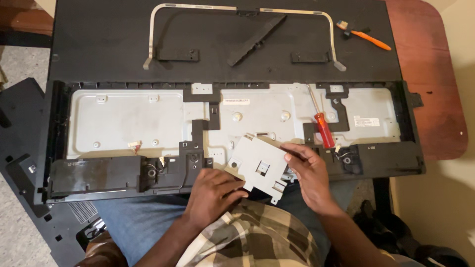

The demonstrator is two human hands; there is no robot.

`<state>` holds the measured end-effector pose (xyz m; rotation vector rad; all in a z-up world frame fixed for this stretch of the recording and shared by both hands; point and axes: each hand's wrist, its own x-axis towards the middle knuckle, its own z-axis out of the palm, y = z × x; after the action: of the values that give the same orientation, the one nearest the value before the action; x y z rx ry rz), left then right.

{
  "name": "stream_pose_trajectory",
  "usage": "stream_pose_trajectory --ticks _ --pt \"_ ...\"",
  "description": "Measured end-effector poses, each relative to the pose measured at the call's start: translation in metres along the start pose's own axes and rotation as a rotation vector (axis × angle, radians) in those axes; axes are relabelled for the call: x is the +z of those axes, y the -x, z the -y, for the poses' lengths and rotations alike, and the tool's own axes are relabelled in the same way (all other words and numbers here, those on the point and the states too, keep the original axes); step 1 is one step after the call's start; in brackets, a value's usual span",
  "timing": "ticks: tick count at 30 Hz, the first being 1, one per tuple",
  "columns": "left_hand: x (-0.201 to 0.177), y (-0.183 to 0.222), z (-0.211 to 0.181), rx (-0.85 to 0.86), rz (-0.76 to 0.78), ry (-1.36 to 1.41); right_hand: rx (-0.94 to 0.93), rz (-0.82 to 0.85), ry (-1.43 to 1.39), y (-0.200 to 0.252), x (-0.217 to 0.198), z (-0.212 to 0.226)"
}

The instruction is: The person removes a black internal component from the back of a disassembled television, handles a white plastic mounting bracket, and uses a screwdriver to remove several screws from an internal metal plate.

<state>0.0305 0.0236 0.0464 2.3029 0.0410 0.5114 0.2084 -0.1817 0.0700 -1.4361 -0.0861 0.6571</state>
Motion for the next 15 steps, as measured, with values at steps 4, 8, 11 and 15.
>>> stream_pose_trajectory --ticks 4,8,11,15 --pt "0.002 -0.001 -0.009 0.07 0.017 0.033 -0.07 -0.056 0.006 -0.007 -0.002 -0.007" --pt "0.001 -0.001 -0.014 0.173 0.063 -0.005 -0.031 -0.092 -0.059 -0.011 0.001 -0.004" --pt "0.002 -0.003 -0.01 0.183 0.064 -0.037 -0.041 -0.071 -0.043 -0.016 0.003 -0.002" --pt "-0.004 -0.004 -0.006 0.081 -0.01 -0.141 -0.033 -0.046 0.001 -0.027 0.004 -0.002"
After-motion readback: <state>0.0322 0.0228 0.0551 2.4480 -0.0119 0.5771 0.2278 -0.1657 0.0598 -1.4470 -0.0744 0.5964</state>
